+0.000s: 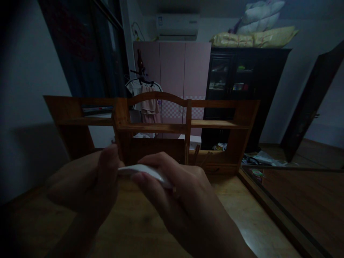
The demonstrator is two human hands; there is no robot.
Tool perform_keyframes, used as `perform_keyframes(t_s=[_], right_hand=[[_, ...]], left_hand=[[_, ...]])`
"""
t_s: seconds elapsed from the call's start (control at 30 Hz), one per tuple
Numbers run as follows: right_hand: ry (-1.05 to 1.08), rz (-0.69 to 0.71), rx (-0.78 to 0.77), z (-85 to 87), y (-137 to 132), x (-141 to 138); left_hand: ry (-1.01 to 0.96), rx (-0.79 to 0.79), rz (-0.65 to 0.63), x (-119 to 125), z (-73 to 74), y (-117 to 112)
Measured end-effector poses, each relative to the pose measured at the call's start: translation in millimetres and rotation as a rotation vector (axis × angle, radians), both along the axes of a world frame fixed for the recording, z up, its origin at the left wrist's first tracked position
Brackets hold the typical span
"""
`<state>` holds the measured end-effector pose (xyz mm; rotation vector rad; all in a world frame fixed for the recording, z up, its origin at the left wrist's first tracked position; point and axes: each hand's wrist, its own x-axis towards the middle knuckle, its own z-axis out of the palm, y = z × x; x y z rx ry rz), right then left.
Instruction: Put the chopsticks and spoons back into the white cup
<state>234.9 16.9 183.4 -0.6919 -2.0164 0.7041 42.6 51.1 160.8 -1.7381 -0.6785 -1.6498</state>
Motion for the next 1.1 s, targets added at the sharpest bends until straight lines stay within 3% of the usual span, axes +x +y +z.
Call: perform_keyframes(t_s=[0.07,0.17,0.27,0.37,0.47,0.67,0.77,0.93,1.1], right_hand=[[-0.003,-0.019,-0.004,-0.8,0,-1],[0.051,0.035,-0.215,0.6,1,0],[0.162,0.105,-0.433,1.6,3,2],[0.199,0.137,-0.549,2.9,3,3],[0.177,0.048,-0.443,5.8,0,2],[0.008,-0.244,0.202,2.7,3,-4],[-0.038,-0.309,0.365,-1.6,9,-4],[-0.028,-0.242,0.311,-0.1,9,-1],[-0.009,-0.027,-0.033,11.8,1,1]], left_hand=[[0.026,0.042,0.073,2,1.3,1],[0.091,0.084,0.112,4,6.5,-4],[0.215,0.091,0.07,4,11.9,-13],[0.29,0.077,0.017,3,12.7,-16],[0.267,0.111,0.019,2,9.7,-13],[0.128,0.095,0.031,3,6.6,-4],[0.101,0.065,0.06,3,5.3,-3],[0.092,0.027,0.019,4,2.9,-6],[0.12,0.031,0.05,3,0.6,-10]])
